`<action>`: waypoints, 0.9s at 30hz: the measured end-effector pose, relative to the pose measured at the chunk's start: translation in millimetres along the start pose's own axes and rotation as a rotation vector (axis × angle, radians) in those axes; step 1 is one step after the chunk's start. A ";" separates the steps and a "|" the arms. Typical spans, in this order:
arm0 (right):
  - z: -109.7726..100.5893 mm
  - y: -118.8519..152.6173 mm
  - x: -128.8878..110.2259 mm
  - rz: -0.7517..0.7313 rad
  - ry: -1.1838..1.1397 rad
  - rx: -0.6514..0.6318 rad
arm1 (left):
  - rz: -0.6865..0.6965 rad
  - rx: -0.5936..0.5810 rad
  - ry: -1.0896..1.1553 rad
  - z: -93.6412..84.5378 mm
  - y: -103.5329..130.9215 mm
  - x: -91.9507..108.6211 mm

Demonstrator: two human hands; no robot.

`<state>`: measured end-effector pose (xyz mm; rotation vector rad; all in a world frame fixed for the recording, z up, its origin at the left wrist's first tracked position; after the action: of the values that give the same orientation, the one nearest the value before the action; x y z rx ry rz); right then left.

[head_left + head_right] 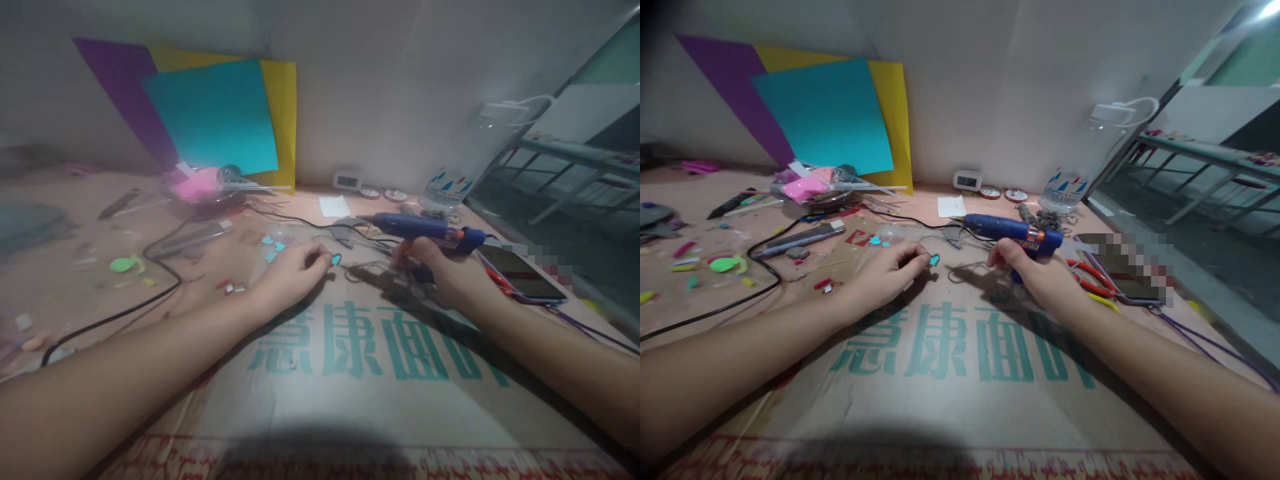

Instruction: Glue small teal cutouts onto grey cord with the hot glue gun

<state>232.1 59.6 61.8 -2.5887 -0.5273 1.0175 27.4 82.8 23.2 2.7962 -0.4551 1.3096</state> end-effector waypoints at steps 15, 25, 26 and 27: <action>1.1 -122.8 27.3 0.052 0.004 -0.038 | -0.006 -0.013 0.020 3.1 -0.8 -0.6; 38.7 -136.9 77.5 0.160 -0.068 0.032 | -0.030 -0.035 0.017 5.8 -1.1 0.5; 38.0 -135.8 76.9 0.161 -0.074 0.037 | -0.029 -0.033 0.020 5.3 -0.8 1.2; 36.7 -134.7 76.0 0.162 -0.082 0.041 | -0.028 -0.036 0.022 5.3 -0.6 1.6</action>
<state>228.2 217.9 46.9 -2.5957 -0.3161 1.1780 32.6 82.2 21.0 2.7459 -0.4324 1.3115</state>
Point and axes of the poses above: each hand's wrist, its own y-axis away from the middle knuckle, its own z-axis out of the palm, x = y × z, the point moved 9 cm from there along -y, towards the middle knuckle, and after that the axes turned 11 degrees about -z, right-handed, at the moved point
